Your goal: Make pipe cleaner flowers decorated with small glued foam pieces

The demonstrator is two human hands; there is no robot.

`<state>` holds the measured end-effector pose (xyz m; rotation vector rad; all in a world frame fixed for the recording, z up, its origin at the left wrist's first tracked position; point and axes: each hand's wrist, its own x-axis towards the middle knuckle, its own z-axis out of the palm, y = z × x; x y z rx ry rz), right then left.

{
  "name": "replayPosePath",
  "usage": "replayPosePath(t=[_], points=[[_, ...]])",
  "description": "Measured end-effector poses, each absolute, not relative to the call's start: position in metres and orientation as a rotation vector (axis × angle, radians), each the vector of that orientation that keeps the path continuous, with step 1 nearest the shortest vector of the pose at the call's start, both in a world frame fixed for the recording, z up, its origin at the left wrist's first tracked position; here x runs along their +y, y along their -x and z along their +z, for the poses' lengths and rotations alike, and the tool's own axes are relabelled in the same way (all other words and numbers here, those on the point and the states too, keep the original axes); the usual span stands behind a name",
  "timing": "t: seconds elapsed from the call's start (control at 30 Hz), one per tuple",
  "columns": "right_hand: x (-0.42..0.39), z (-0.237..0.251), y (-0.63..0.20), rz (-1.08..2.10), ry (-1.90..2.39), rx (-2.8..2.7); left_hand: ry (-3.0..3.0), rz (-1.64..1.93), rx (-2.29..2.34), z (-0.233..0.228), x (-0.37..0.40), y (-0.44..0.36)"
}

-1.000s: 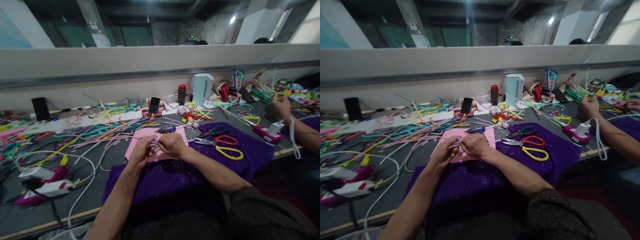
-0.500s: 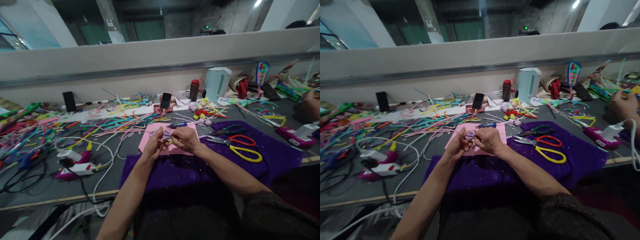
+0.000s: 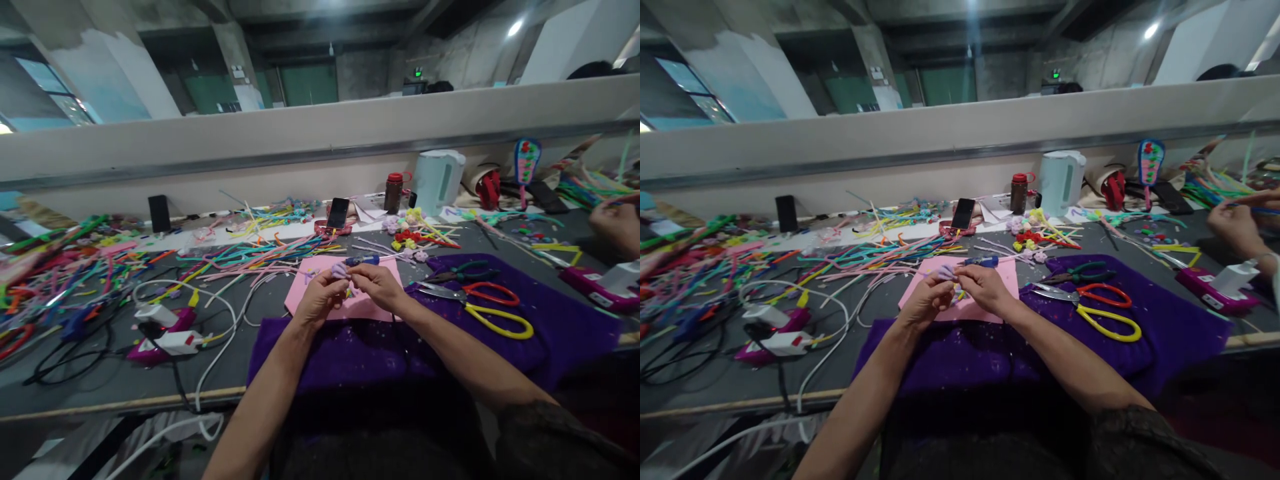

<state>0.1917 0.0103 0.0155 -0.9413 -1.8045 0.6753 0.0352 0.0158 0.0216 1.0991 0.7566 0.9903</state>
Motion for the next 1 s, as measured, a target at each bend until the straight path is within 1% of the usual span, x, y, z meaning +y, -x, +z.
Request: replayPosePath(t=[0.2,0.37,0.47,0.57,0.67,0.83,1.0], points=[[0.0124,0.0190,-0.1898,1.109,0.900,-1.505,-1.080,0.972,0.737,0.0215,0.0138,-0.0365],[0.0150,0.0205,-0.1939,1.328,0.787,-1.292,-1.068,0.984,0.762,0.0224,0.0109,-0.0393],[0.0163,0.0201,-0.1955,1.441,0.735,-1.245,-1.085,1.101,0.835,0.0221,0.0119,-0.0389],[0.0153,0.0201,-0.1952,1.489,0.731,-1.259,-1.171,1.308,0.909,0.0223,0.0136,-0.0361],[0.0140,0.0196,-0.1945,1.477,0.749,-1.302,-1.275,1.404,0.913,0.0234,0.0136,-0.0334],[0.0153,0.0172,-0.1952,1.428,0.815,-1.313,-1.351,1.401,0.915,0.0239,0.0119,-0.0329],[0.0151,0.0176,-0.1957,1.442,0.812,-1.283,-1.352,1.332,0.914,0.0210,0.0125,-0.0343]])
